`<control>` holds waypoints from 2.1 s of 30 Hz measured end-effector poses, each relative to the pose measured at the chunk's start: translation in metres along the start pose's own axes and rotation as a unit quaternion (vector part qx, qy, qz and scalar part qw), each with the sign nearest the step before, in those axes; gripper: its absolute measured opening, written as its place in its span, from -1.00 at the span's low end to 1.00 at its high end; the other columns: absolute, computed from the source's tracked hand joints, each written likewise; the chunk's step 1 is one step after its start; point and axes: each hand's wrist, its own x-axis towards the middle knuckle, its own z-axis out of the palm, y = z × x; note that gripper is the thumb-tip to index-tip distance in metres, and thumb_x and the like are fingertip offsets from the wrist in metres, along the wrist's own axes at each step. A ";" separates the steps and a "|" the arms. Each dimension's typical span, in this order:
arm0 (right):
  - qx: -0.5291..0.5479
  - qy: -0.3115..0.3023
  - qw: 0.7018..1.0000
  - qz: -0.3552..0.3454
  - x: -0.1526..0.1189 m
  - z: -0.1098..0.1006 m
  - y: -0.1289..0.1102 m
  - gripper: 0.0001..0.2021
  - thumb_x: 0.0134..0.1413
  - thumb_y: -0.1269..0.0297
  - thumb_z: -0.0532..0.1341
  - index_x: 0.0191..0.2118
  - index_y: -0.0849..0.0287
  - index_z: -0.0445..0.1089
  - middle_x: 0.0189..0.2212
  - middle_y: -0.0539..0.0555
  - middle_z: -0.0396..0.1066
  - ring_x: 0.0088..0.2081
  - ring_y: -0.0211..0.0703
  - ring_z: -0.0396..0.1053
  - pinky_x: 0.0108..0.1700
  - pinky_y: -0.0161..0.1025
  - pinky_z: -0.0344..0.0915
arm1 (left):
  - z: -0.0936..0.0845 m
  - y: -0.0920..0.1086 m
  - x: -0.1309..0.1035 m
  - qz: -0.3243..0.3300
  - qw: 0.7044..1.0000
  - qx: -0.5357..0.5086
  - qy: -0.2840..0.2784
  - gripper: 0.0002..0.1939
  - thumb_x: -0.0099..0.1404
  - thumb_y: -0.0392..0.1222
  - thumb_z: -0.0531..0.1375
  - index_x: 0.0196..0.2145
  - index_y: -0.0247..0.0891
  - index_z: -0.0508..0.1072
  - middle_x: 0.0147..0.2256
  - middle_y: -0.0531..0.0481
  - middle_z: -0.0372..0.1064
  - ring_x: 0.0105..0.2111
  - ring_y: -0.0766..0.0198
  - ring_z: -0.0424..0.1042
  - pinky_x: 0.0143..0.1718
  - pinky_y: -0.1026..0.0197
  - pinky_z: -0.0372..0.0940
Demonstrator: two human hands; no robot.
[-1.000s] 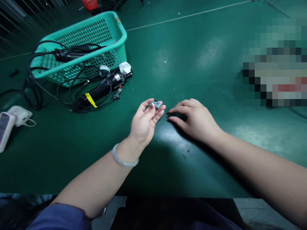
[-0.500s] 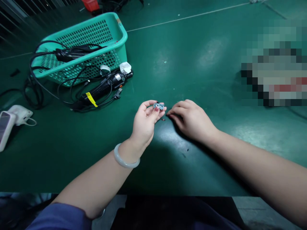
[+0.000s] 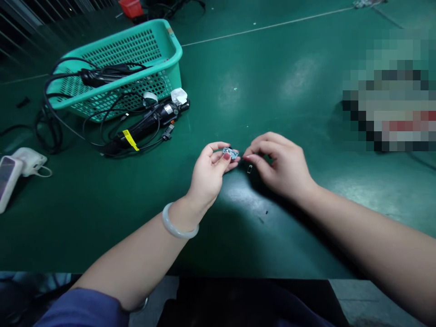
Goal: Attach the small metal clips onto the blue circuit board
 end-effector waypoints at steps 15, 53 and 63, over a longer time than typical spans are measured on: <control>0.114 0.035 0.989 0.086 0.002 -0.006 0.015 -0.91 0.10 0.28 0.21 -0.30 0.08 0.48 -0.37 0.02 0.51 -0.33 -0.15 0.45 -0.24 -0.18 0.37 | 0.002 -0.004 0.002 -0.004 0.997 0.013 -0.073 -0.88 0.27 -0.38 0.13 -0.22 -0.26 0.32 -0.38 0.06 0.44 -0.36 0.42 0.49 -0.19 0.29 0.37; 0.188 0.011 0.966 0.180 -0.002 -0.002 0.007 -0.80 -0.06 0.14 0.33 -0.31 0.12 0.52 -0.41 0.06 0.57 -0.39 -0.12 0.51 -0.31 -0.18 0.47 | -0.002 -0.003 0.005 -0.026 0.999 -0.009 -0.037 -0.79 0.14 -0.38 0.26 -0.29 -0.29 0.31 -0.37 0.04 0.44 -0.40 0.41 0.46 -0.23 0.24 0.34; 0.157 0.012 0.983 0.097 -0.003 -0.008 -0.001 -0.91 -0.03 0.20 0.33 -0.36 0.02 0.56 -0.39 0.02 0.55 -0.35 -0.12 0.49 -0.23 -0.14 0.44 | -0.003 -0.003 0.004 -0.010 0.997 -0.005 -0.070 -0.63 -0.02 -0.21 0.39 -0.30 -0.27 0.33 -0.34 0.04 0.45 -0.34 0.38 0.44 -0.24 0.24 0.34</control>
